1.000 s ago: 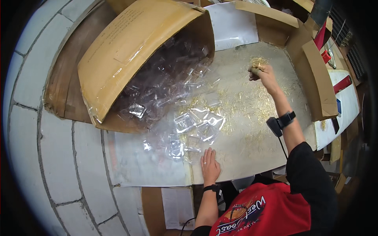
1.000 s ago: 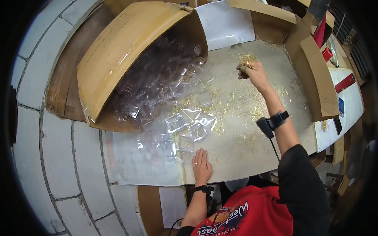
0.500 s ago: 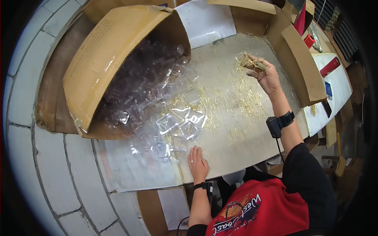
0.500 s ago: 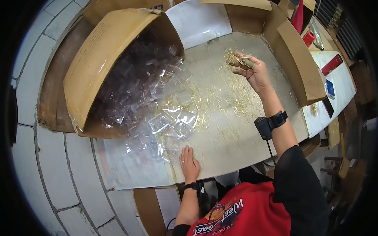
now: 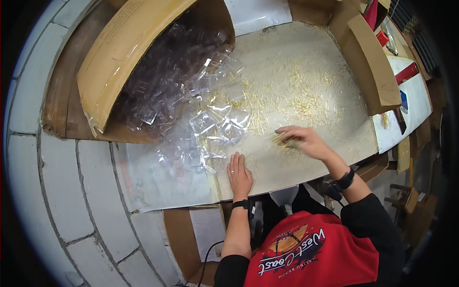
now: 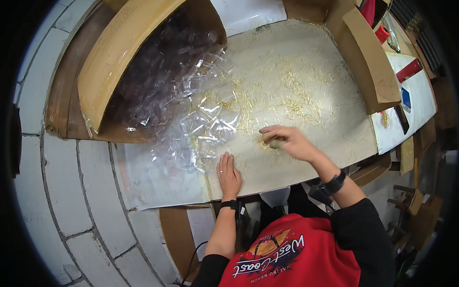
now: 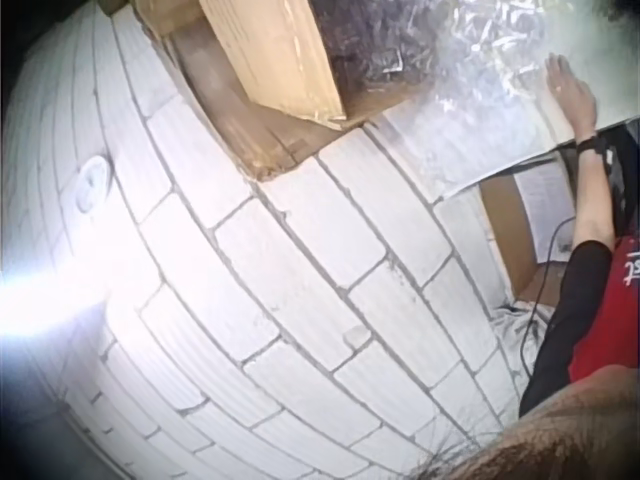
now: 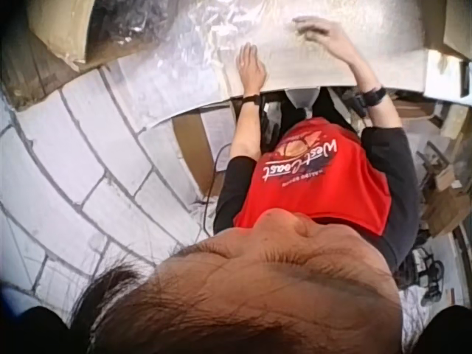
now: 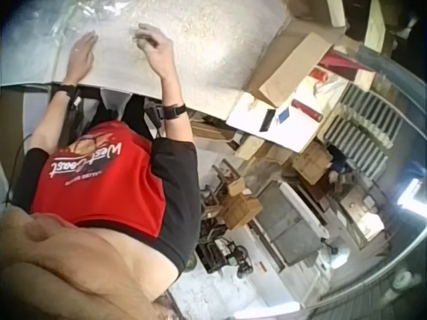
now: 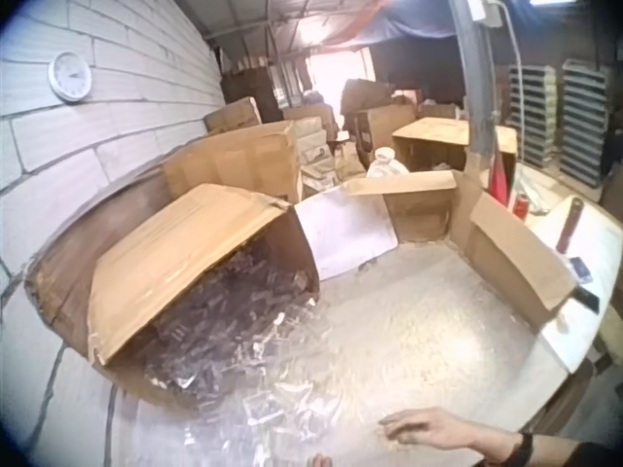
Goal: The person scoops loose shredded material from a table into small clear plastic containers. They then place the filled containers into a cardboard box. The person repeats this process multiple times, handling the containers and shredded material by hand.
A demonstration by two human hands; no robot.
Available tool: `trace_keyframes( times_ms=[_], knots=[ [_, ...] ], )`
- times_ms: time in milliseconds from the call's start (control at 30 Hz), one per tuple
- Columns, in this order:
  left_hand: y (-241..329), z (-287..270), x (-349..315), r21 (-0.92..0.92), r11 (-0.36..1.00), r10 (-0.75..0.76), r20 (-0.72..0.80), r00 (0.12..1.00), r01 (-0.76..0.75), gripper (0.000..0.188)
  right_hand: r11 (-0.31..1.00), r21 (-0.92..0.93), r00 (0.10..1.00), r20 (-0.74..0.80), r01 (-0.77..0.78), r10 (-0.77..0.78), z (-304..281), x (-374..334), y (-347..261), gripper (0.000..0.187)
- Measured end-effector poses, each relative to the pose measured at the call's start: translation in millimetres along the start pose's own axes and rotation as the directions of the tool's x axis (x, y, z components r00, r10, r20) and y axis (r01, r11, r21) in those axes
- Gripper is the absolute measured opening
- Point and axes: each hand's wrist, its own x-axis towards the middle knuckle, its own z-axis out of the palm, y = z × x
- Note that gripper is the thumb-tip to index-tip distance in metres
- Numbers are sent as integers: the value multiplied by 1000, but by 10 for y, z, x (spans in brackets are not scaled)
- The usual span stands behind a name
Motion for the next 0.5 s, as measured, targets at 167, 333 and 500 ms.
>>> trace_keyframes(
  times_ms=[167,333,500],
  knots=[
    [-11,8,-5,-15,1000,6,6,1000,-6,48,923,-384,964,-255,-24,-81,325,-40,760,21],
    [-43,39,-27,-35,999,12,-22,1000,-13,44,887,-455,935,-342,-79,-92,465,51,727,19],
    [-124,21,-149,-260,961,49,-172,984,-93,32,823,-562,934,-333,-85,-130,770,85,695,16]
  ],
)
